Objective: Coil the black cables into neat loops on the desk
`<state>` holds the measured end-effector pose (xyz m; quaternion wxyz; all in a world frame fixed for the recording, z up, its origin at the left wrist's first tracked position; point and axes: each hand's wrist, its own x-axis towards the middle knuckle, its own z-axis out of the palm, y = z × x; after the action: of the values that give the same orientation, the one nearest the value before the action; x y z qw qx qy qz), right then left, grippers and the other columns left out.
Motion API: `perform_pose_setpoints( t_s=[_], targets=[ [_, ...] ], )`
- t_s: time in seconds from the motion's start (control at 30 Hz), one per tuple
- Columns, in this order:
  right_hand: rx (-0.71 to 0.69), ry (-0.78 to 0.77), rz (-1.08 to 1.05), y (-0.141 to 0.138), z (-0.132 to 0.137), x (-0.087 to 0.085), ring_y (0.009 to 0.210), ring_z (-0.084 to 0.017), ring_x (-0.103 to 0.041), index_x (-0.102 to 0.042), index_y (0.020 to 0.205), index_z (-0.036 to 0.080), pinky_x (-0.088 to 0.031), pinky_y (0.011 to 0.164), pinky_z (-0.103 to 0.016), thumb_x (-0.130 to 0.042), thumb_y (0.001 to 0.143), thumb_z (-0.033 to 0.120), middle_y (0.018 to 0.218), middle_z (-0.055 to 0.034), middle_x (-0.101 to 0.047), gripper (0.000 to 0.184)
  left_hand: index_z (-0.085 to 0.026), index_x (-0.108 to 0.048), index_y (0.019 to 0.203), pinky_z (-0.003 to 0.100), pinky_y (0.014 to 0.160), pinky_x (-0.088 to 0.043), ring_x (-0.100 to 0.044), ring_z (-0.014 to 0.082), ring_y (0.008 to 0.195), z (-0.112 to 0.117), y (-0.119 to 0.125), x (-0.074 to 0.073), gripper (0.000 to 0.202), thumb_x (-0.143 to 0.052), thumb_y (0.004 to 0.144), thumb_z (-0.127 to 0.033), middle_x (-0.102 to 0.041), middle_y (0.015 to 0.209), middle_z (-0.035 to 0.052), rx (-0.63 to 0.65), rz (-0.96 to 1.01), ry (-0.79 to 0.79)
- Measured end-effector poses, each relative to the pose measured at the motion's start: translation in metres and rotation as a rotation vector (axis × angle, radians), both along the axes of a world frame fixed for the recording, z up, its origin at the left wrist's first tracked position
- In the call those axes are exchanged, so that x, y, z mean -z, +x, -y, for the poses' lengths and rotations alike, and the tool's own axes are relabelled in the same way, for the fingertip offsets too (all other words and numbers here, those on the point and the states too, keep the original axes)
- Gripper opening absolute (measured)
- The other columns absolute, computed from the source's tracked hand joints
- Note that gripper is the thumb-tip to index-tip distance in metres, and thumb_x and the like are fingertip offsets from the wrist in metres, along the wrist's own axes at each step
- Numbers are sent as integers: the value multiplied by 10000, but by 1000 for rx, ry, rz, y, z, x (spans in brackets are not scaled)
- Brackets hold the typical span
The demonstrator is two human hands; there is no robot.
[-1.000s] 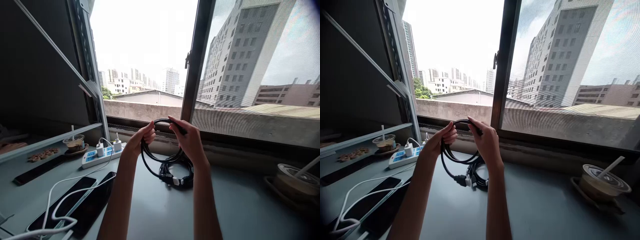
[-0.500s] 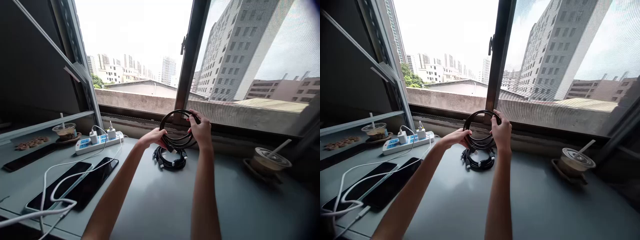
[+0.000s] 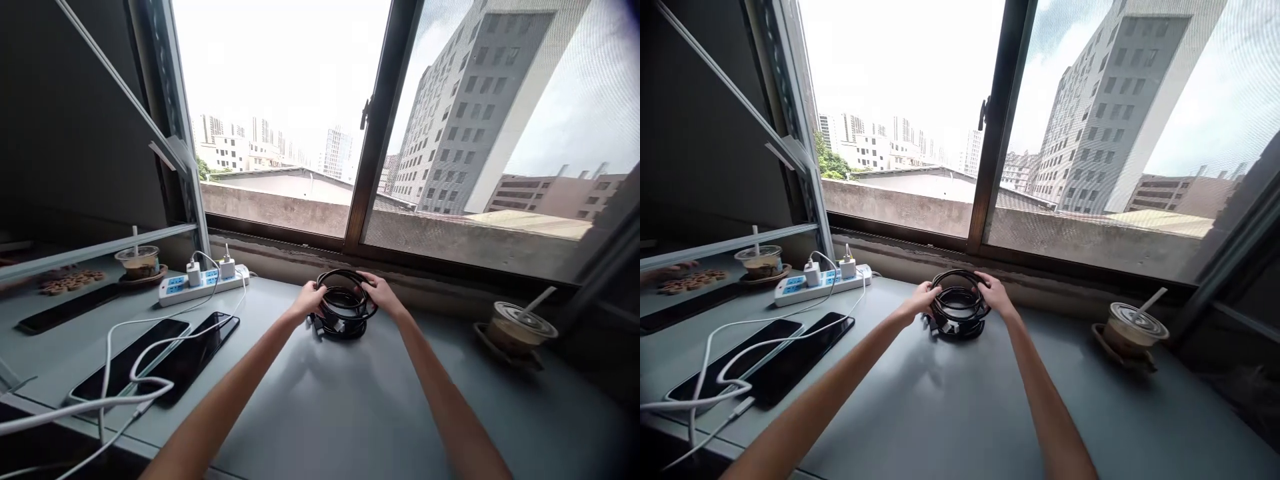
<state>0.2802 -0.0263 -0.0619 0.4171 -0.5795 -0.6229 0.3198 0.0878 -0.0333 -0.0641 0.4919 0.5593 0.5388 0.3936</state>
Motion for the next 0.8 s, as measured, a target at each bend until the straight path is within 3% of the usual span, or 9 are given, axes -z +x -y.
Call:
perform_pose_setpoints(
  t_s=[0.13, 0.27, 0.37, 0.47, 0.57, 0.63, 0.8],
  targets=[
    [-27, -41, 20, 8, -11, 36, 439, -78, -504, -497, 1260, 104, -378, 333, -163, -445, 805, 142, 854, -81, -679, 460, -46, -437, 1108, 207, 359, -387, -461, 105, 322, -13, 3, 34, 341, -521, 819, -208, -459, 440, -76, -44, -84, -15],
    [-67, -26, 13, 13, -17, 44, 441, -74, -502, -478, 1282, 133, -385, 339, -165, -464, 809, 168, 854, -64, -673, 474, -41, -434, 1143, 201, 354, -327, -406, 100, 293, -18, 2, 53, 381, -515, 828, -238, -416, 391, -92, -85, -144, 48],
    [-105, -18, 22, 22, -20, 41, 500, -97, -549, -494, 1272, 154, -426, 375, -184, -502, 818, 244, 852, -59, -669, 462, -88, -460, 1127, 184, 391, -315, -407, 81, 337, -14, 3, 58, 350, -502, 837, -280, -431, 423, -87, -105, -141, 130],
    [-99, 14, 67, 32, -22, 43, 699, -146, -612, -559, 1203, 179, -492, 507, -210, -600, 769, 332, 928, -66, -658, 461, -129, -457, 1124, 176, 422, -308, -423, 82, 394, -9, 4, 61, 348, -479, 844, -333, -444, 445, -82, -129, -112, 226],
    [-88, 42, 136, 37, -25, 52, 861, -181, -607, -616, 1119, 177, -509, 670, -239, -683, 691, 296, 975, -65, -648, 449, -118, -477, 1085, 187, 443, -323, -459, 101, 426, -8, 2, 64, 351, -531, 801, -317, -464, 439, -70, -128, -119, 256],
    [-95, 51, 174, 37, -26, 58, 928, -185, -592, -631, 1086, 160, -495, 753, -250, -651, 714, 264, 1002, -68, -645, 387, -103, -484, 1079, 193, 455, -343, -485, 110, 444, -7, -1, 64, 378, -577, 761, -285, -492, 453, -59, -93, -129, 234],
    [-76, 57, 270, 29, -21, 57, 856, -194, -611, -640, 1069, 149, -494, 716, -261, -597, 729, 229, 1011, -82, -648, 352, -62, -454, 1175, 191, 415, -340, -437, 88, 384, -1, -4, 57, 460, -570, 783, -274, -467, 436, -75, 5, -65, 172]
  ],
)
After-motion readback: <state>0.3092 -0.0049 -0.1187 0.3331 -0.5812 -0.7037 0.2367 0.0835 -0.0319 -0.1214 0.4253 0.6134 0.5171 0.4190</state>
